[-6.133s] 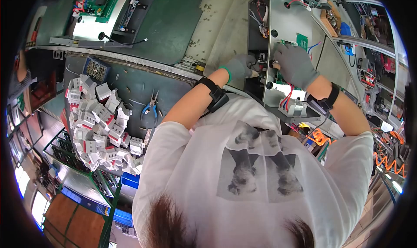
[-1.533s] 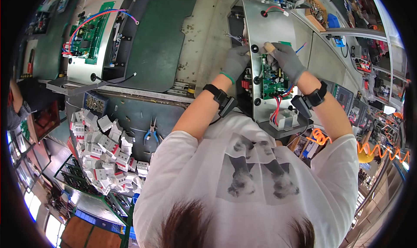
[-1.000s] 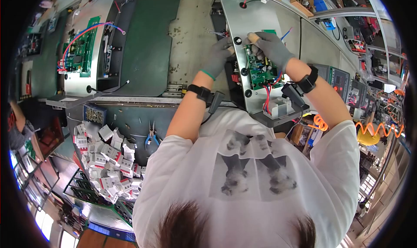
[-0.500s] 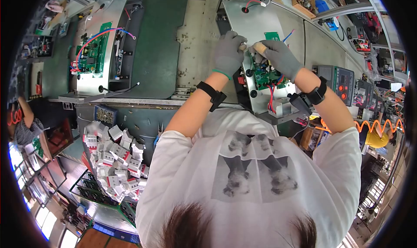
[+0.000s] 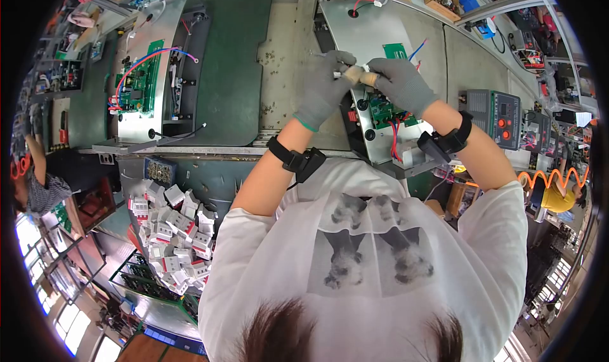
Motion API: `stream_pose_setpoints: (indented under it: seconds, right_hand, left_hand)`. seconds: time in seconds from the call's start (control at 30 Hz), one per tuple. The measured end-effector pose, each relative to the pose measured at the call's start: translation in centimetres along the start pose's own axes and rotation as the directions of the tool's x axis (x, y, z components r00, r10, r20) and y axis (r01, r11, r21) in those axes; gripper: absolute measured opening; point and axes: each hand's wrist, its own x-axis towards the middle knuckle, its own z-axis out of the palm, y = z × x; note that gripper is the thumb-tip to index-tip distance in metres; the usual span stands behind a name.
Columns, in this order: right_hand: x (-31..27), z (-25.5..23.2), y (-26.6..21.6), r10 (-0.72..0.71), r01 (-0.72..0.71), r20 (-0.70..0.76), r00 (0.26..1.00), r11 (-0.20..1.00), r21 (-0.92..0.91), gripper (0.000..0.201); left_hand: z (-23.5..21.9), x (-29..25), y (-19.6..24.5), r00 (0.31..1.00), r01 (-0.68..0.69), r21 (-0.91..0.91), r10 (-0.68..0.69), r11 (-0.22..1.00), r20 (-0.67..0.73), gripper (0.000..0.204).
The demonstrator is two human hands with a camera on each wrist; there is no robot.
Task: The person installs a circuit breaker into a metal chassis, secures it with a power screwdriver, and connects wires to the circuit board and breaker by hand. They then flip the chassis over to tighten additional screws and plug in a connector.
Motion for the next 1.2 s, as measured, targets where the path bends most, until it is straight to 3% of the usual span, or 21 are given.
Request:
stream_pose_setpoints:
  seconds: [0.03,0.07,0.13,0.27,0.33,0.37,0.43,0.5,0.57,0.7,0.77,0.8,0.87,1.1,1.17,1.2]
  right_hand:
    - [0.0,0.3,-0.2,-0.094,0.083,-0.061,0.994,0.983,-0.161,0.020]
    - [0.1,0.5,-0.4,-0.097,0.087,-0.056,0.994,0.984,-0.158,0.020]
    - [0.1,0.6,-1.0,-0.131,0.093,-0.058,0.990,0.894,-0.439,0.019]
    - [0.8,-0.1,-1.1,-0.148,0.128,-0.018,0.989,0.903,-0.409,0.019]
    - [0.8,-0.5,-1.0,-0.032,0.040,0.076,0.997,0.994,-0.106,0.021]
    - [0.7,-0.6,-0.9,-0.030,0.038,0.084,0.996,0.994,-0.104,0.021]
    - [0.8,-0.8,-0.5,0.140,-0.224,0.277,0.951,0.927,0.300,0.025]
    - [1.0,-0.2,-0.1,0.157,-0.272,0.304,0.940,0.882,0.384,0.028]
    - [1.2,-0.2,-0.6,0.191,-0.303,0.261,0.946,0.807,0.507,0.029]
    - [1.3,-0.6,-1.4,0.199,-0.307,0.310,0.930,0.885,0.351,0.029]
    - [1.5,-1.0,-1.5,0.254,-0.373,0.345,0.904,0.863,0.342,0.028]
    - [1.5,-0.8,-1.1,0.254,-0.373,0.346,0.903,0.864,0.338,0.028]
    - [1.5,0.0,0.1,0.152,-0.237,0.271,0.951,0.919,0.315,0.027]
    - [1.4,-0.4,-1.7,0.149,-0.165,0.163,0.975,0.982,0.088,0.028]
    - [1.7,-1.1,-2.1,0.224,-0.223,0.270,0.936,0.974,-0.035,0.030]
    - [1.8,-1.2,-1.8,0.226,-0.224,0.275,0.935,0.974,-0.039,0.030]
  left_hand:
    - [0.7,-0.4,0.2,1.000,0.024,0.006,-0.024,1.000,0.003,0.025]
    - [1.0,-0.5,0.4,0.999,0.046,0.013,-0.046,0.999,0.004,0.026]
    - [0.8,-0.4,0.7,0.998,0.068,0.043,-0.068,0.997,-0.001,0.024]
    - [0.3,0.1,0.2,0.995,0.098,0.005,-0.098,0.995,0.019,0.019]
    - [-0.5,-0.1,0.9,0.991,0.129,-0.013,-0.128,0.992,0.025,0.019]
    - [-0.7,-0.4,1.3,0.986,0.162,-0.031,-0.160,0.986,0.035,0.018]
    - [-0.9,-0.7,0.9,0.989,0.135,-0.009,-0.134,0.991,0.061,0.018]
    - [-1.1,-0.8,0.4,0.991,0.102,0.014,-0.103,0.995,0.087,0.018]
    - [-1.0,-0.9,-0.2,0.997,-0.078,0.092,0.078,0.993,0.002,0.017]
    - [-0.2,-2.0,-1.0,0.998,-0.053,0.149,0.058,0.987,-0.031,0.017]
    - [0.1,-2.1,-1.9,0.988,-0.081,-0.061,0.072,0.995,-0.134,0.017]
    - [0.1,-2.1,-1.8,0.988,-0.082,-0.063,0.073,0.995,-0.137,0.017]
    - [0.1,-2.4,-1.4,0.998,-0.001,-0.042,-0.002,0.999,-0.069,0.019]
    - [1.4,-3.1,-1.6,0.990,0.044,0.084,-0.032,0.995,-0.136,0.021]
    - [2.2,-3.3,-3.2,0.976,-0.087,0.005,0.086,0.996,-0.202,0.021]
    - [2.2,-3.2,-3.9,0.975,-0.084,0.000,0.082,0.996,-0.206,0.021]
